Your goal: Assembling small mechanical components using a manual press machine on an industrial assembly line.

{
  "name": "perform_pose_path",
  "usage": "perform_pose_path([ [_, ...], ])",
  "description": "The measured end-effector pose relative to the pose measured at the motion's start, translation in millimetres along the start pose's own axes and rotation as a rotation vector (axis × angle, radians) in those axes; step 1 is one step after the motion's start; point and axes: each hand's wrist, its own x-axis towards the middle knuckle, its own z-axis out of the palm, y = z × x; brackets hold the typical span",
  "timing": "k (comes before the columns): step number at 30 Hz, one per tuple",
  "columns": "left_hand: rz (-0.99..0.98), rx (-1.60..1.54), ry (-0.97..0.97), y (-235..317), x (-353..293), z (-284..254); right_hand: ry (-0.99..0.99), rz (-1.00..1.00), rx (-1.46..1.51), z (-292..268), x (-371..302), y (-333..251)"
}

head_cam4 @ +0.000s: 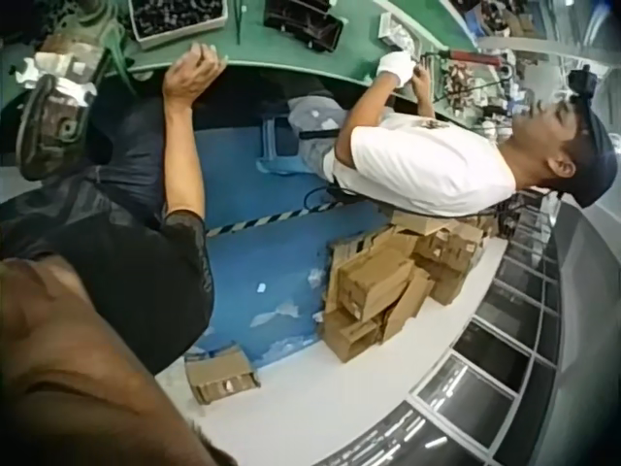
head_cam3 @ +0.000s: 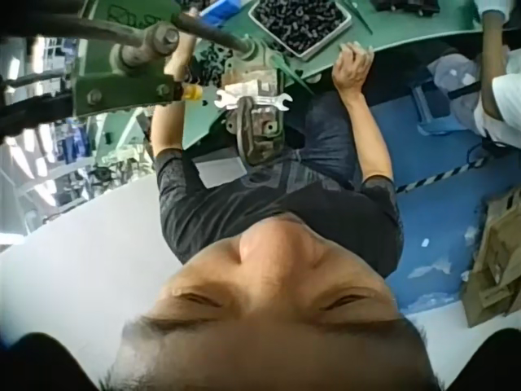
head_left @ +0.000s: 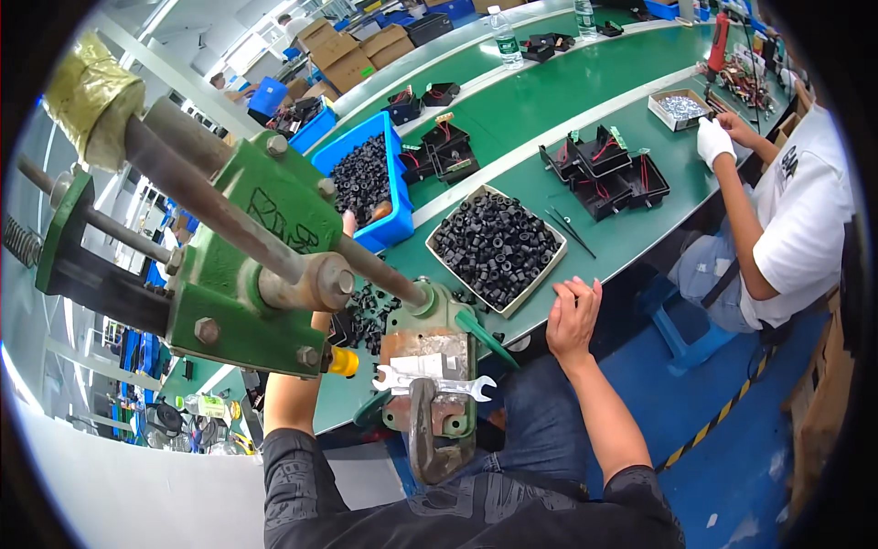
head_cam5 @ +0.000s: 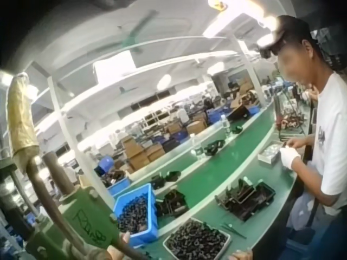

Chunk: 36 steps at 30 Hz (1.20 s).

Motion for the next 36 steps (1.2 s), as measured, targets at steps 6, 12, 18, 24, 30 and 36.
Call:
perform_pose_path([
  [6, -0.307, -0.223, -0.069, 86.6, -91.7, -33.5, -0.015, 0.04, -0.085, -18.0, -10.3, 15.4],
  [12, -0.519, -0.222, 0.101, 105.7, -197.9, -134.3, -0.015, 0.177, 0.065, -33.9, 16.9, 4.7],
  [18, -0.849, -0.185, 0.178, 106.0, -281.3, -154.2, 0.102, 0.434, 0.31, -38.7, 57.0, 4.4],
  [24, -0.98, -0.329, 0.425, 118.8, -335.5, -143.2, 0.069, 0.231, 0.338, -39.8, 103.4, -28.2],
  [30, -1.076, -0.34, 0.406, 131.9, -371.7, -130.5, -0.206, -0.048, 0.15, 0.4, 191.3, -40.9],
  [36, -1.302, -0.283, 0.401, 133.4, -438.4, -140.9, -0.658, -0.209, -0.018, 154.1, 256.1, -42.7],
])
